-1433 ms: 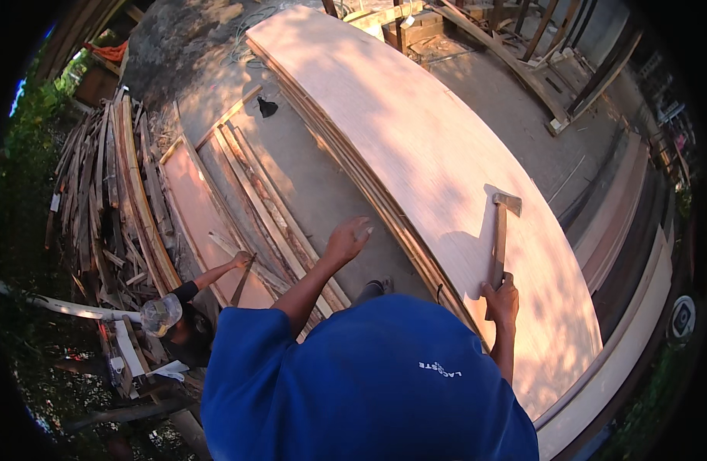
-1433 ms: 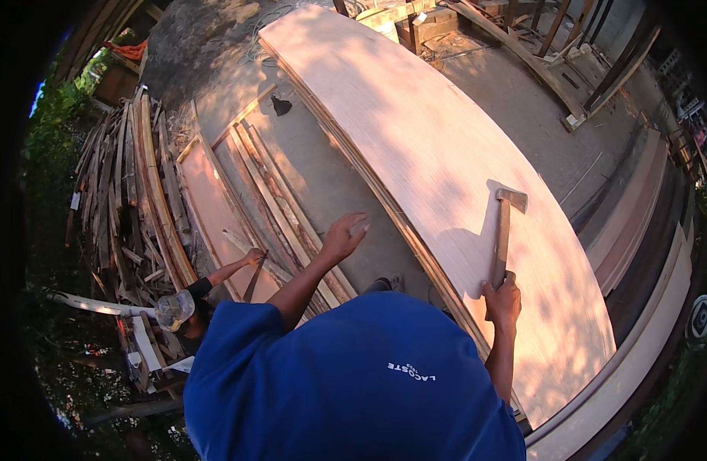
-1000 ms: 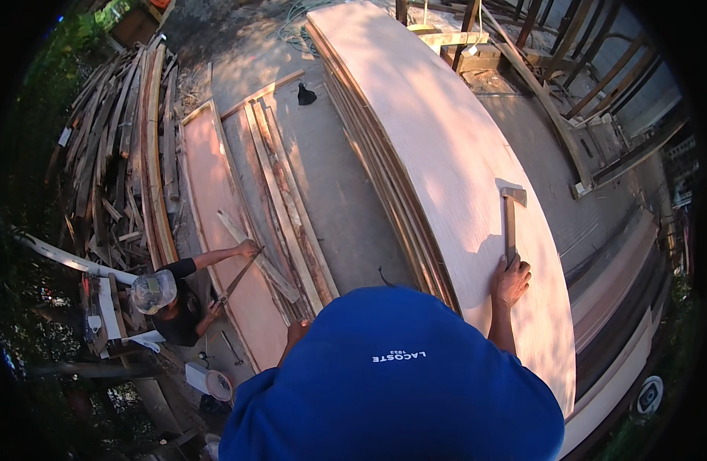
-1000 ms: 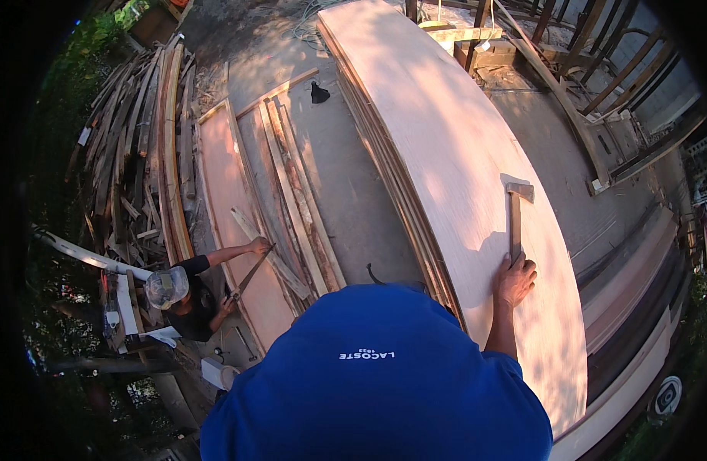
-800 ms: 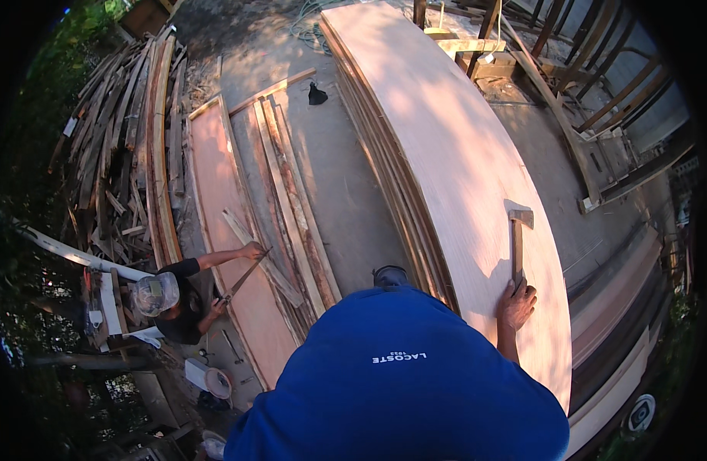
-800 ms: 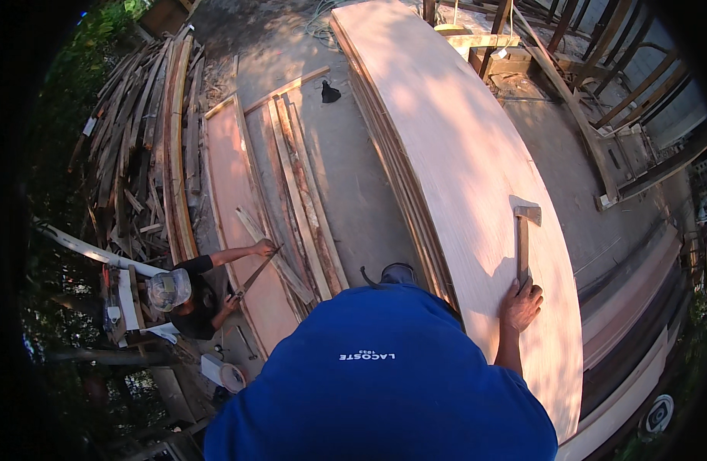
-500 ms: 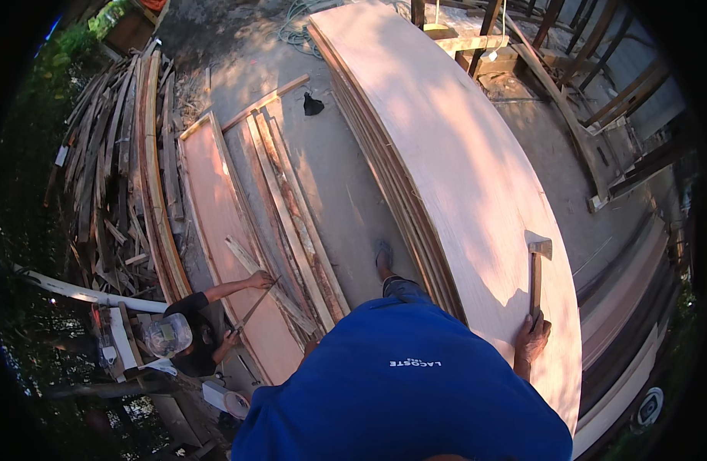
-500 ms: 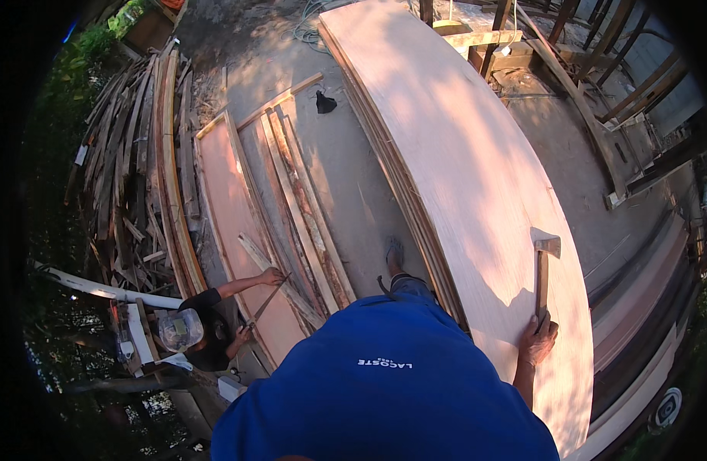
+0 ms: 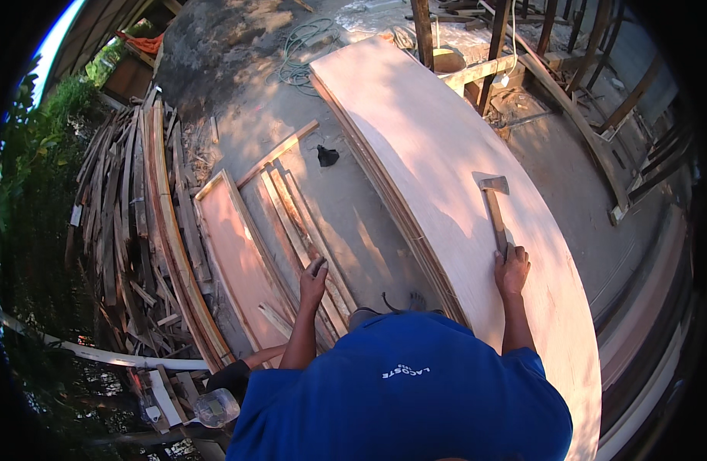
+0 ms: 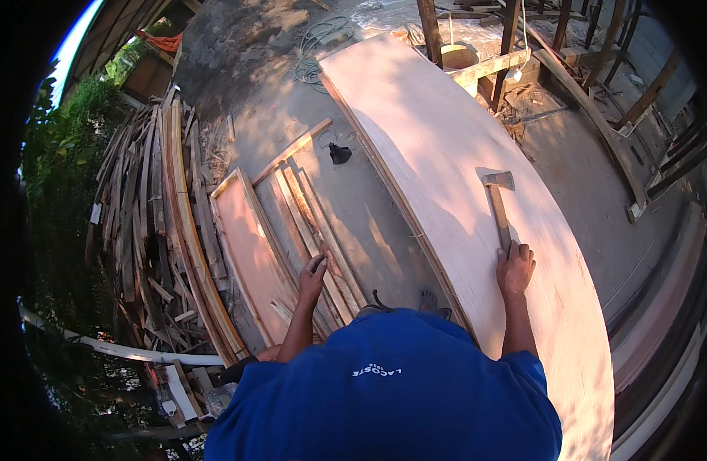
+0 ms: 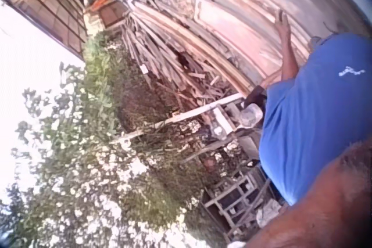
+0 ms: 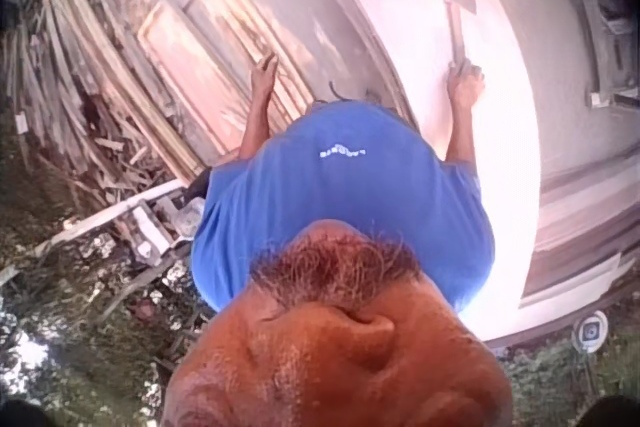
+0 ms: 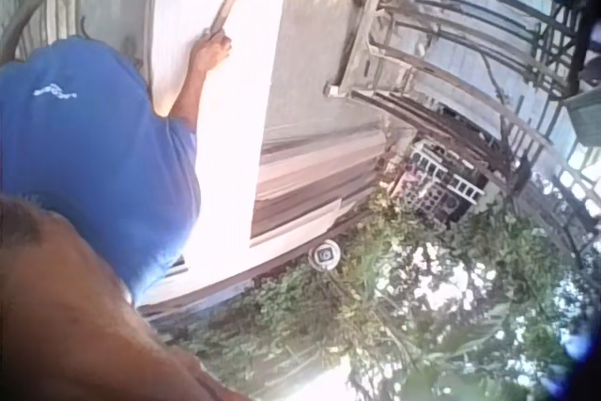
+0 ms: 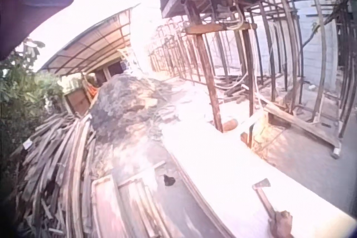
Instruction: The person selects a curved wooden plank from a stack, places it on a workbench, and uses an axe to shave and shape the edge of the wood by striking it repeatedly along its length.
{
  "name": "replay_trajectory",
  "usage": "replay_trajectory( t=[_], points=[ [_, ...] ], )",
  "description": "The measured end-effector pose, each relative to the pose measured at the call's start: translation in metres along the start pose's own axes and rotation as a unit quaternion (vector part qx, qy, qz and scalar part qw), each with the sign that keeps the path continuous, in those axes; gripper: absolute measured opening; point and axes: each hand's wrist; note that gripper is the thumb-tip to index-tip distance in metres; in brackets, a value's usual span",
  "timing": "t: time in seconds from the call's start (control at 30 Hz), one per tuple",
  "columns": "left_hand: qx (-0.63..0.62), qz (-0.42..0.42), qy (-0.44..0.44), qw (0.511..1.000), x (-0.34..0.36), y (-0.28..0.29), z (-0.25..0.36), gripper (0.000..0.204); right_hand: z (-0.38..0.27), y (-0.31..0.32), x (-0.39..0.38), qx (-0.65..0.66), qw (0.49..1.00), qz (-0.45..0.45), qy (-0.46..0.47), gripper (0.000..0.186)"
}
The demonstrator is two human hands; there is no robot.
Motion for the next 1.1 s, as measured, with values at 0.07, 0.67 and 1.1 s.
replay_trajectory(
  t=[0.07,0.67,1.1],
  points=[
    [0.079,-0.053,0.031,0.995,-0.006,0.013,-0.030,0.046,-0.045,-0.029,0.049,0.027,0.999,-0.023,0.027,0.045],
    [0.332,-0.213,0.191,0.899,0.252,0.061,-0.314,0.038,-0.354,-0.262,0.366,-0.015,0.996,-0.062,0.057,0.048],
    [0.326,-0.122,0.106,0.931,0.823,-0.124,-0.245,0.057,-0.475,-0.375,0.468,-0.024,0.994,-0.095,0.048,0.048]
  ],
)
Point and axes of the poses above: each hand's wrist, its own x-axis towards the middle knuckle, its own y-axis out of the back of the hand, z = x × y, and after that the axes turned 9 degrees about x, right-handed
